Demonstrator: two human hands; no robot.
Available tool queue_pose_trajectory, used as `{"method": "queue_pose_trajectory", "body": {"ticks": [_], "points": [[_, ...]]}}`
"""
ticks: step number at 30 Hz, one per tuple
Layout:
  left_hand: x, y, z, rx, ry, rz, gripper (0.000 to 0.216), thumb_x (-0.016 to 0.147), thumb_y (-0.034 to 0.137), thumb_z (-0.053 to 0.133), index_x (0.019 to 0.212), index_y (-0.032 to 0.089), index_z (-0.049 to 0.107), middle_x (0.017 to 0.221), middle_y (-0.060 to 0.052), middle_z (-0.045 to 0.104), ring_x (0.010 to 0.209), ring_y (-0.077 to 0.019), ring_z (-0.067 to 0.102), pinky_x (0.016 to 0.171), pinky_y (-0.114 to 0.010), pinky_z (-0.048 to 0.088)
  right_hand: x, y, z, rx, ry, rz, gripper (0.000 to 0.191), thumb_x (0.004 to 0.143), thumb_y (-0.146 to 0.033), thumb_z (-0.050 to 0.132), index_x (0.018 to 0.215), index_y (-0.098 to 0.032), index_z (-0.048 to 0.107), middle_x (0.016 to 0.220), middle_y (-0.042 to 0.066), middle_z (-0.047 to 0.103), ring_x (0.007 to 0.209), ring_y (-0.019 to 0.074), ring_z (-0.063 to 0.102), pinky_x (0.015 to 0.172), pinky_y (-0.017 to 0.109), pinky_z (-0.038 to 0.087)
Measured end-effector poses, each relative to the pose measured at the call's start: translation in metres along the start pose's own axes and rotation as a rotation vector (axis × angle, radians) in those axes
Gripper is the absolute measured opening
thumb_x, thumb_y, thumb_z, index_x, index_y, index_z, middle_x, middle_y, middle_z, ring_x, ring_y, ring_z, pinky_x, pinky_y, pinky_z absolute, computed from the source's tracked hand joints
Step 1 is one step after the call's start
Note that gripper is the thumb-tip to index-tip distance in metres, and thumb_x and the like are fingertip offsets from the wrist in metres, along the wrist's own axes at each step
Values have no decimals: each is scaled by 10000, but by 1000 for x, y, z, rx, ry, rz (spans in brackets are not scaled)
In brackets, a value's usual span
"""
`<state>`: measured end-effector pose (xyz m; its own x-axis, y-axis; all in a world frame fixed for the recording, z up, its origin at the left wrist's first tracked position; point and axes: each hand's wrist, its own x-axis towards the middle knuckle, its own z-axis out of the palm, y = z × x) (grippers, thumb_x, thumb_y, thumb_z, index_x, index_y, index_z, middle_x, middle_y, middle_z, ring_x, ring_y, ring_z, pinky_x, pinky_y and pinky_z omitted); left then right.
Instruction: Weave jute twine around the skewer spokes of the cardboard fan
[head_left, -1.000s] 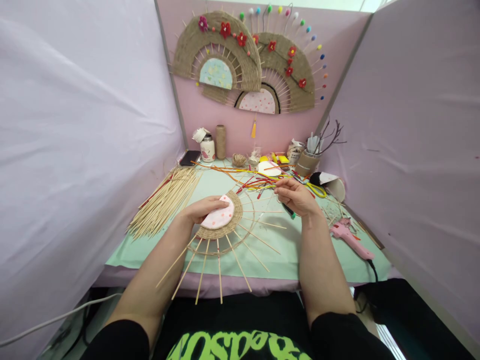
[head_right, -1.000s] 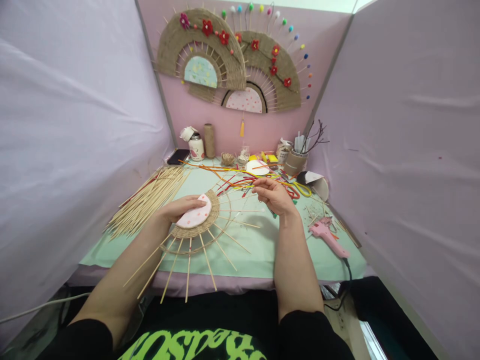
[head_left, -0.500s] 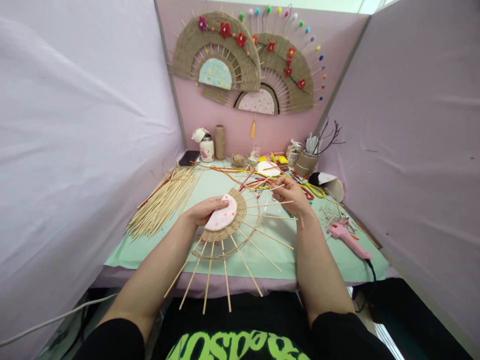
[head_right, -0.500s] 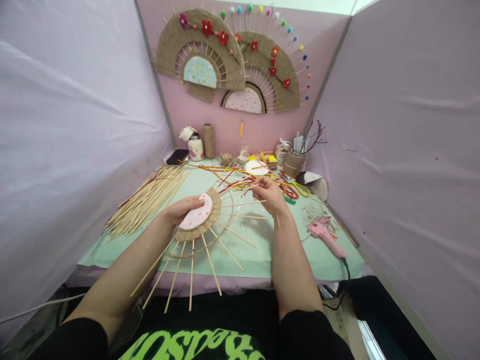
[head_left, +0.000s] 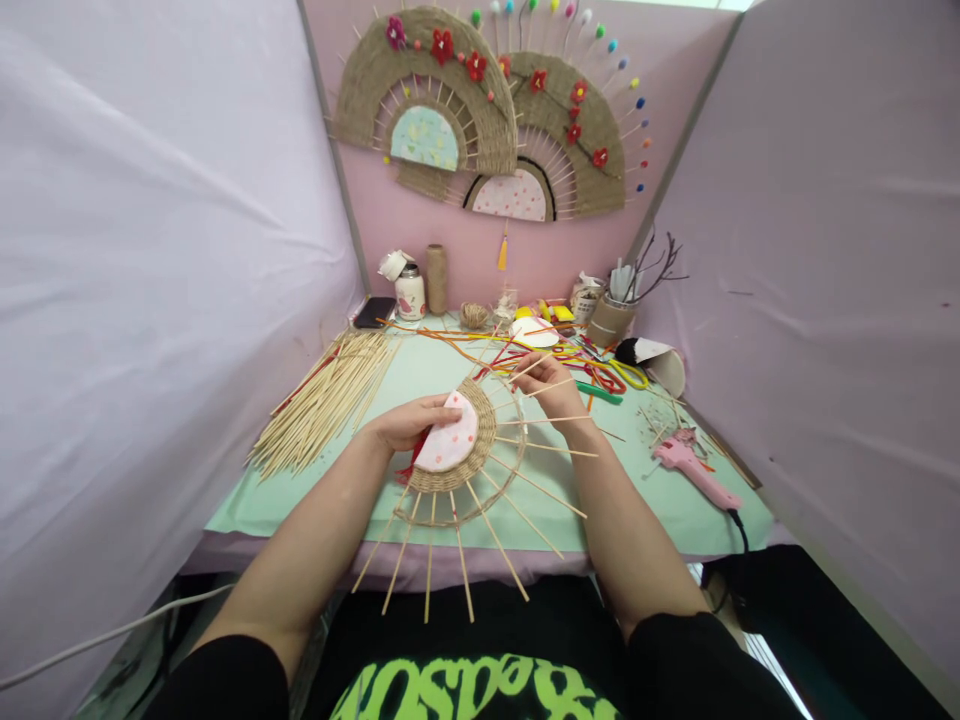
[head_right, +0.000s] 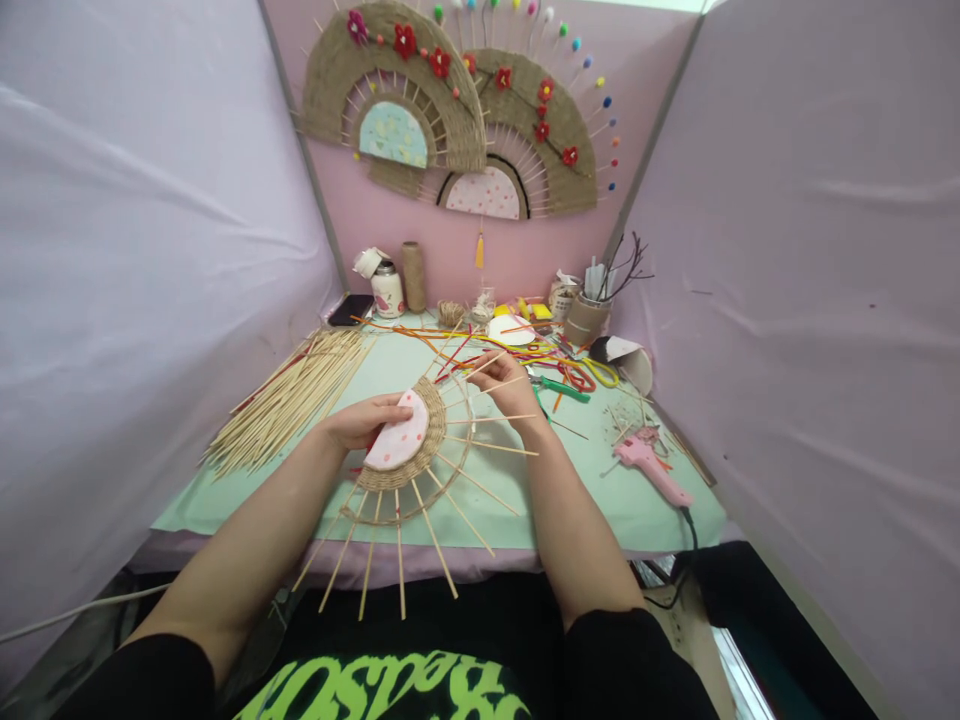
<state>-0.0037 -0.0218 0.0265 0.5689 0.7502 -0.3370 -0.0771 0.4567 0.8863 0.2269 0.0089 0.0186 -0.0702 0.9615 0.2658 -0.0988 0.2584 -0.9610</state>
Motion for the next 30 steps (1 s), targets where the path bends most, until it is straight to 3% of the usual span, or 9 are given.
{"method": "queue_pose_trajectory", "body": {"ticks": [8,15,22,26,30], "points": [[2,0,2,32,70,42,310,642,240,800,850,116,607,693,-43,693,553,-129,631,488,-202,473,2,1,-1,-84,87,-90,277,611,-367,740,768,-214,569,703,-8,608,657,132,547,592,264,435],[1,-3,0,36,36,41,341,628,254,810,869,114,613,692,-41,683,552,-132,630,501,-213,478,2,4,-9,-347,160,-209,224,710,-419,680,733,-199,646,666,25,614,588,145,512,582,294,414],[1,-2,4,35,8,27,305,627,226,807,834,115,612,680,-39,683,540,-123,618,525,-216,482,-1,0,-17,-489,368,-340,324,745,-473,662,605,-206,547,571,-14,492,554,127,402,570,281,353],[3,-5,3,50,-21,-9,324,610,249,819,816,112,609,658,-39,677,515,-120,611,483,-204,466,1,-1,-24,-486,428,-417,269,797,-450,611,686,-208,576,655,3,539,627,152,456,640,297,383],[7,-11,3,52,-71,-37,382,572,293,844,814,112,611,668,-44,683,516,-122,620,451,-188,453,3,-2,-31,-468,396,-476,240,854,-424,535,812,-207,630,791,42,621,747,186,533,747,327,421]]}}
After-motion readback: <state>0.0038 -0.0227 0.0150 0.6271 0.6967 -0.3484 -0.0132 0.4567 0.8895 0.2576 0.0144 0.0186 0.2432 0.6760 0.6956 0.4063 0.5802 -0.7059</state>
